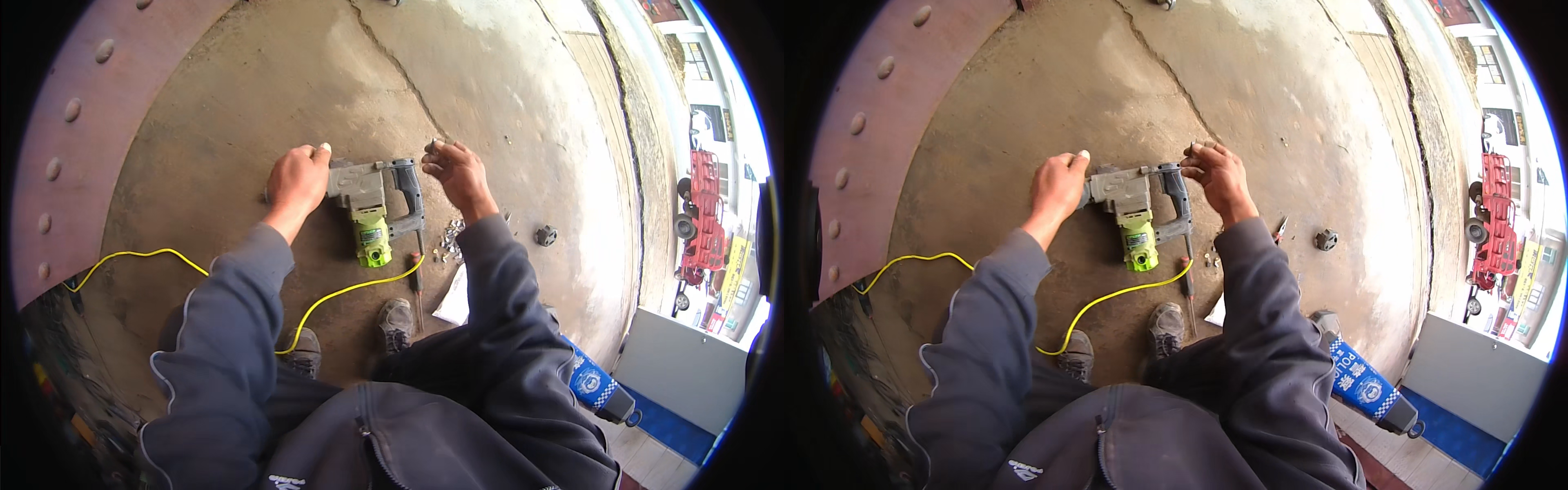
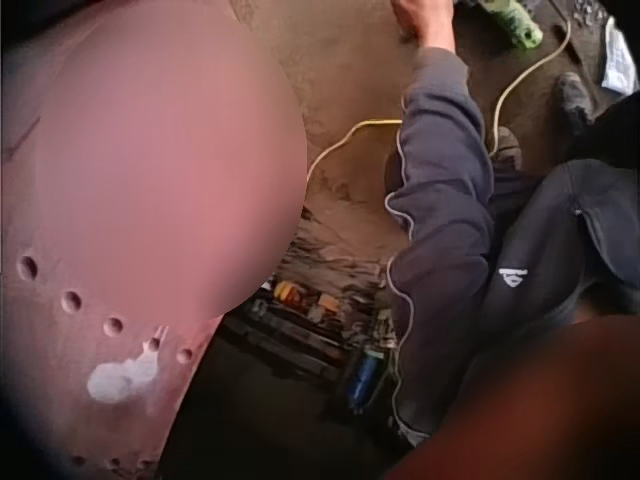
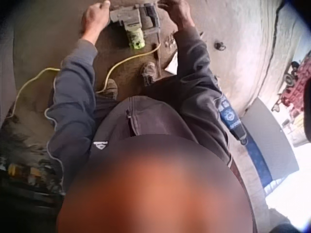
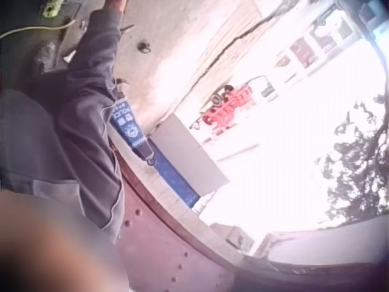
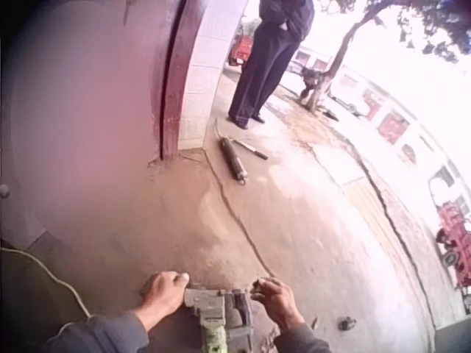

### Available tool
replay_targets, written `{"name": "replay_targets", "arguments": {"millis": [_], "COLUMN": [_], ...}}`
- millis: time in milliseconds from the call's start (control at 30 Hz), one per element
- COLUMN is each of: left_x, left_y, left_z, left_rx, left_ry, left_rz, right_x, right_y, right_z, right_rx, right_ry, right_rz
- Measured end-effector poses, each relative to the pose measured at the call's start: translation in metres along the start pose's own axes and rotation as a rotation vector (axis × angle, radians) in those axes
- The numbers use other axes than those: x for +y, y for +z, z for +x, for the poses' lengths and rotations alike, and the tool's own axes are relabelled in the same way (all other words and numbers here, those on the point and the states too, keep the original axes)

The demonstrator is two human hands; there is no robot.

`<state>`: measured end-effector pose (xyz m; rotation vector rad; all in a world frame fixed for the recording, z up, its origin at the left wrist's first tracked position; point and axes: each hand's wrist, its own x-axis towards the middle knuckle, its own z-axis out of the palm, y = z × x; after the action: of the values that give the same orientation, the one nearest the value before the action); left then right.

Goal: The person sits on the ground and uses a screwdriver to remove and reinsert screws into a green and gray power tool. They handle small metal parts and a yellow power cord while adjusting components of the tool.

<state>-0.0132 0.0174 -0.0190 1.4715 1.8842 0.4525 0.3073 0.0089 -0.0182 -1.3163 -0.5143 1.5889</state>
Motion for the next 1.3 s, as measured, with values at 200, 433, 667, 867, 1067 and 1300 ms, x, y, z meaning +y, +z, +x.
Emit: {"name": "replay_targets", "arguments": {"millis": [200, 433, 667, 867, 1067, 1300], "left_x": [0.006, 0.005, 0.006, 0.005, 0.008, 0.007], "left_y": [-0.002, -0.003, 0.000, 0.003, 0.000, 0.001], "left_z": [-0.009, -0.011, -0.003, -0.007, -0.008, -0.011], "left_rx": [-0.036, 0.001, 0.001, -0.006, 0.006, 0.031], "left_ry": [0.017, 0.008, 0.036, 0.057, 0.051, 0.040], "left_rz": [-0.070, -0.083, -0.078, -0.121, -0.148, -0.150], "right_x": [0.041, 0.084, 0.091, 0.090, 0.089, 0.087], "right_y": [-0.069, -0.073, -0.080, -0.079, -0.091, -0.076], "right_z": [0.115, 0.154, 0.155, 0.164, 0.146, 0.148], "right_rx": [0.198, 0.200, 0.113, 0.102, 0.116, 0.068], "right_ry": [-0.253, -0.581, -0.720, -0.755, -0.717, -0.718], "right_rz": [-1.076, -1.563, -1.651, -1.672, -1.705, -1.739]}}
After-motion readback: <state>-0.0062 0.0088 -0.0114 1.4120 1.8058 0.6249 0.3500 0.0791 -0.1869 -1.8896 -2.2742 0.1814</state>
